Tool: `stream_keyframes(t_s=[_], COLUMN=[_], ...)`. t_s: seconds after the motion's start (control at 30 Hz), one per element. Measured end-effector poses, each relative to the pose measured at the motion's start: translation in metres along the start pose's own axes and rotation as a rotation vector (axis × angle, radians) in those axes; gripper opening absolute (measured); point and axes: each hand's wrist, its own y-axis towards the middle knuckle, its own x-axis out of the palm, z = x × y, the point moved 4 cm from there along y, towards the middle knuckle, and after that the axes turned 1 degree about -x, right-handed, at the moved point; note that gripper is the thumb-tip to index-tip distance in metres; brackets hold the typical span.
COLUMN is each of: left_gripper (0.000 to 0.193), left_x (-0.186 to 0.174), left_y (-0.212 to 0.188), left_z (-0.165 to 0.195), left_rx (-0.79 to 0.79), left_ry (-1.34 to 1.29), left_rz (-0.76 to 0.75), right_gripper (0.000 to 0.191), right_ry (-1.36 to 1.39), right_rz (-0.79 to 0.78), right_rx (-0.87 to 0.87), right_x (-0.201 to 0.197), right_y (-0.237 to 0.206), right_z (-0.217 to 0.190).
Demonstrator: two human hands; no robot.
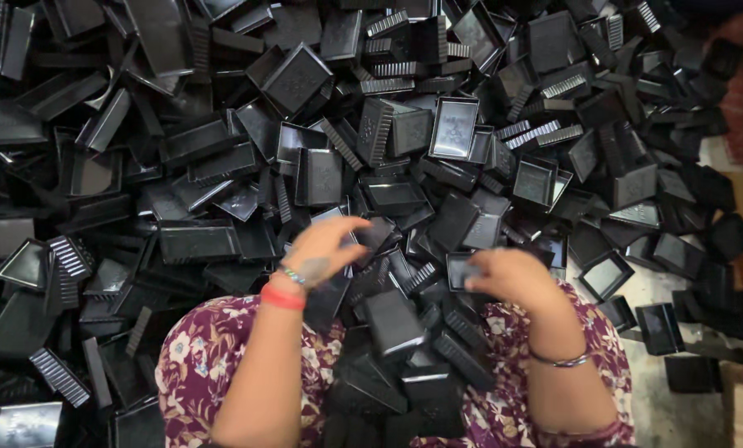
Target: The person sits on the floor and sorts a large pile of small black plastic parts by hand. They pick up individual pieces, inspect them, and place them into a cardboard box nearby.
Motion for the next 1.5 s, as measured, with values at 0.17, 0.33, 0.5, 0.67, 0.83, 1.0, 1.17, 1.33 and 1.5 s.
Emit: stream_keyframes(t_s=[0.17,0.33,0.5,0.67,0.83,1.0,1.17,1.33,1.5], left_gripper=[0.055,0.033,0.020,0.041,0.038,0.037,0.046,0.064,0.098], left_x=[0.024,0.039,0.028,0.012,0.006,0.037,0.051,0.021,0.019], left_y=[0.026,0.040,0.032,0.013,0.005,0.032,0.032,0.021,0.000], left_z=[-0.017,-0.038,-0.029,-0.009,-0.008,-0.020,-0.010,0.012,0.061], left_rx=[-0.149,-0.171,-0.163,-0.273,-0.236,-0.079,0.012,-0.395,0.080], left_ry=[0.928,1.031,0.988,0.682,0.413,0.863,1.046,0.547,-0.603], left_rz=[0.279,0.417,0.549,0.367,0.614,0.773,0.970,0.395,0.326], right_gripper=[0.050,0.030,0.034,0.029,0.036,0.075,0.060,0.040,0.041], right_ry=[-0.347,0.036,0.479,0.030,-0.105,-0.031,0.149,0.977,1.467], right_rz=[0.031,0.243,0.650,1.019,0.974,0.832,0.937,0.679,0.294], right_rx=[-0.062,-0.299,-0.331,-0.088,0.030,0.082,-0.055,-0.264,-0.399], right_x=[0.022,0.016,0.001,0.001,0.011,0.019,0.012,0.019,0.035], right_y=[0.000,0.010,0.009,0.010,0.020,0.027,0.022,0.023,0.016], right_z=[-0.038,-0.031,-0.003,0.003,-0.003,0.006,0.015,-0.002,-0.048])
